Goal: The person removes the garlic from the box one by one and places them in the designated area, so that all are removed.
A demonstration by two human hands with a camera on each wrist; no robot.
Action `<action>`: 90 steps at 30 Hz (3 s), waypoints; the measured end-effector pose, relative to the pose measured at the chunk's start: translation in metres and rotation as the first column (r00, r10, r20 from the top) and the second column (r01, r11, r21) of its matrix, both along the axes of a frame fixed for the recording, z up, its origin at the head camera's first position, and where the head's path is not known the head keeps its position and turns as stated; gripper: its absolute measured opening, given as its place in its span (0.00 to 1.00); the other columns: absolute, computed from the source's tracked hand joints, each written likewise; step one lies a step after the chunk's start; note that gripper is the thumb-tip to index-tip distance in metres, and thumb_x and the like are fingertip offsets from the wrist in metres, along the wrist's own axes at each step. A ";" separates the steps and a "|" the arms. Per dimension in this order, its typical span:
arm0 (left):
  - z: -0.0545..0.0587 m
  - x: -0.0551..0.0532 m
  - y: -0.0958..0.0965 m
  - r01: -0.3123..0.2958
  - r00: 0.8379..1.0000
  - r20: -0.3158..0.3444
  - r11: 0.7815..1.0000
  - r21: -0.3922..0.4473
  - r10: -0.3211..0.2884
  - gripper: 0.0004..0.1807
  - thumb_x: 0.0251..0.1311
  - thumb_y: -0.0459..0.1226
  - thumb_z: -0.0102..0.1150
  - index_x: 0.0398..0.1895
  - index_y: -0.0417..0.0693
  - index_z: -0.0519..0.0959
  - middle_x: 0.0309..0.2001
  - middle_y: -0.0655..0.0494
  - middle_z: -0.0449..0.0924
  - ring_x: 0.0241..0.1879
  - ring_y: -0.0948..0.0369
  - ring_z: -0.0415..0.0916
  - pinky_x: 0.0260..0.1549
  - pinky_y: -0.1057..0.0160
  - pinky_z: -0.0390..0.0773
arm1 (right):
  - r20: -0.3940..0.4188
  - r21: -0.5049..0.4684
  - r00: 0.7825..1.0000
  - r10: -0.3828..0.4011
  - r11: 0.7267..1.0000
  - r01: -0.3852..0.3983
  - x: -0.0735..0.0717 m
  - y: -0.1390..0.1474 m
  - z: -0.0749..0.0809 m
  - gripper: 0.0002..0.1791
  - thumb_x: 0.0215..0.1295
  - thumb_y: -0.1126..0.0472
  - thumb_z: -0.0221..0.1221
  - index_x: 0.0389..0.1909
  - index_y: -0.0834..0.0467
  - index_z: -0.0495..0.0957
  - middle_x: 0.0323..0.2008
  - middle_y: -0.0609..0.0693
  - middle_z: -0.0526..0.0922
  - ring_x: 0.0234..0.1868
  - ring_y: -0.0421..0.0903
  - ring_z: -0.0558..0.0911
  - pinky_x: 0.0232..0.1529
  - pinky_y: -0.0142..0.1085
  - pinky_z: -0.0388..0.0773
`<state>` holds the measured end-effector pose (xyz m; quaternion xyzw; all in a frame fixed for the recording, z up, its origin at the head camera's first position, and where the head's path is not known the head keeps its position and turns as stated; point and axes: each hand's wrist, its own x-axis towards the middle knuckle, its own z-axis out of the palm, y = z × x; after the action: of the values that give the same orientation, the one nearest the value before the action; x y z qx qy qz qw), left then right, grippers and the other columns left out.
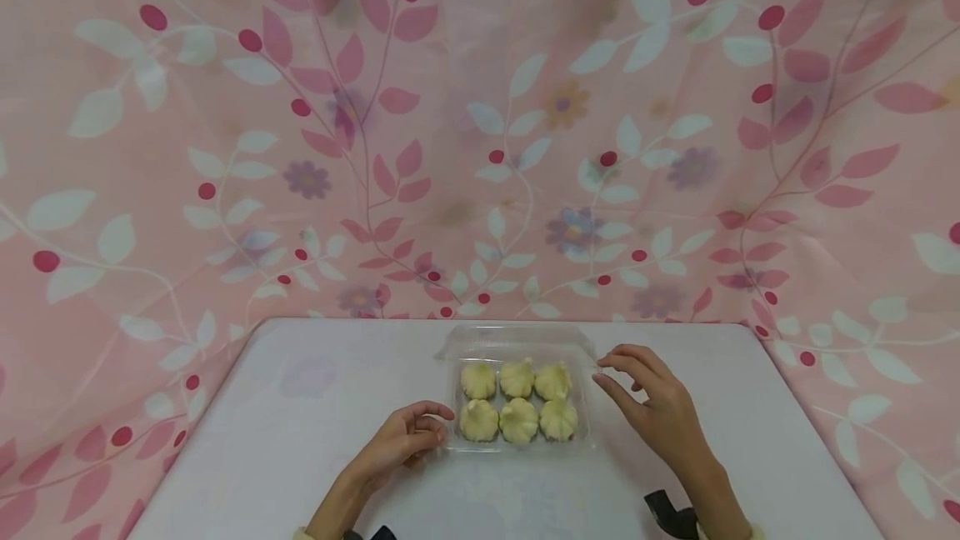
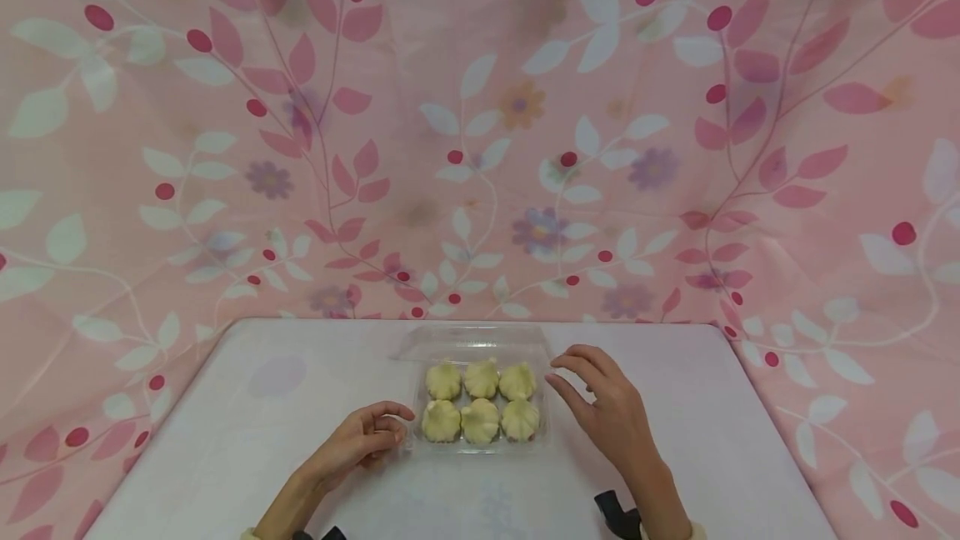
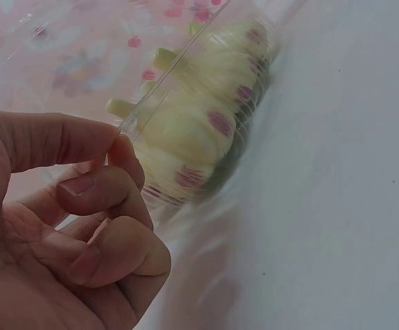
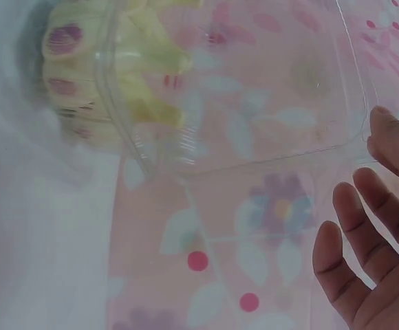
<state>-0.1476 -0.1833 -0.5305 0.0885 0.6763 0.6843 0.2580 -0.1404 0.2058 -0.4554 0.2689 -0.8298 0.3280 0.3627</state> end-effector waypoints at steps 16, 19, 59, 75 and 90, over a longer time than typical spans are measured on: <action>-0.001 0.003 -0.003 0.145 0.989 -0.028 0.987 0.064 -0.144 0.24 0.62 0.28 0.56 0.60 0.26 0.66 0.33 0.56 0.77 0.19 0.67 0.61 0.17 0.66 0.57 | 0.337 -0.037 0.940 0.050 0.999 -0.040 -0.010 -0.002 0.005 0.42 0.59 0.63 0.70 0.73 0.46 0.62 0.56 0.44 0.77 0.55 0.43 0.72 0.43 0.34 0.73; -0.001 0.003 -0.003 0.173 0.985 -0.037 0.981 0.086 -0.171 0.24 0.62 0.27 0.55 0.59 0.23 0.64 0.32 0.56 0.76 0.19 0.68 0.61 0.18 0.65 0.57 | 0.384 -0.051 0.922 0.057 0.998 -0.040 -0.012 -0.001 0.000 0.42 0.61 0.61 0.69 0.74 0.44 0.60 0.56 0.42 0.76 0.54 0.41 0.72 0.43 0.36 0.74; -0.001 0.003 -0.008 0.292 0.955 -0.104 0.937 0.191 -0.276 0.19 0.62 0.24 0.52 0.55 0.23 0.64 0.33 0.54 0.75 0.20 0.67 0.60 0.15 0.60 0.52 | 0.576 -0.091 0.807 0.133 0.991 -0.099 -0.037 0.000 -0.040 0.45 0.66 0.54 0.65 0.77 0.43 0.49 0.66 0.55 0.69 0.63 0.54 0.71 0.50 0.53 0.74; -0.001 0.004 -0.010 0.275 0.961 -0.063 0.947 0.169 -0.268 0.19 0.64 0.26 0.54 0.55 0.24 0.64 0.34 0.55 0.76 0.21 0.68 0.61 0.16 0.64 0.54 | 0.610 -0.122 0.780 0.144 0.989 -0.087 -0.043 0.001 -0.051 0.48 0.66 0.55 0.65 0.78 0.39 0.44 0.68 0.59 0.67 0.63 0.59 0.71 0.49 0.57 0.74; 0.001 0.005 -0.013 0.298 0.954 -0.037 0.940 0.167 -0.296 0.19 0.63 0.27 0.55 0.55 0.26 0.66 0.34 0.57 0.78 0.21 0.69 0.63 0.17 0.66 0.56 | 0.683 -0.074 0.725 0.090 0.996 -0.054 -0.044 0.002 -0.065 0.40 0.67 0.53 0.63 0.75 0.58 0.57 0.68 0.59 0.68 0.62 0.59 0.72 0.49 0.52 0.76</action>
<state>-0.1422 -0.1961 -0.5292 0.2149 0.5954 0.6926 0.3459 -0.1840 0.2078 -0.5206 0.1521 -0.8856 0.4382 0.0243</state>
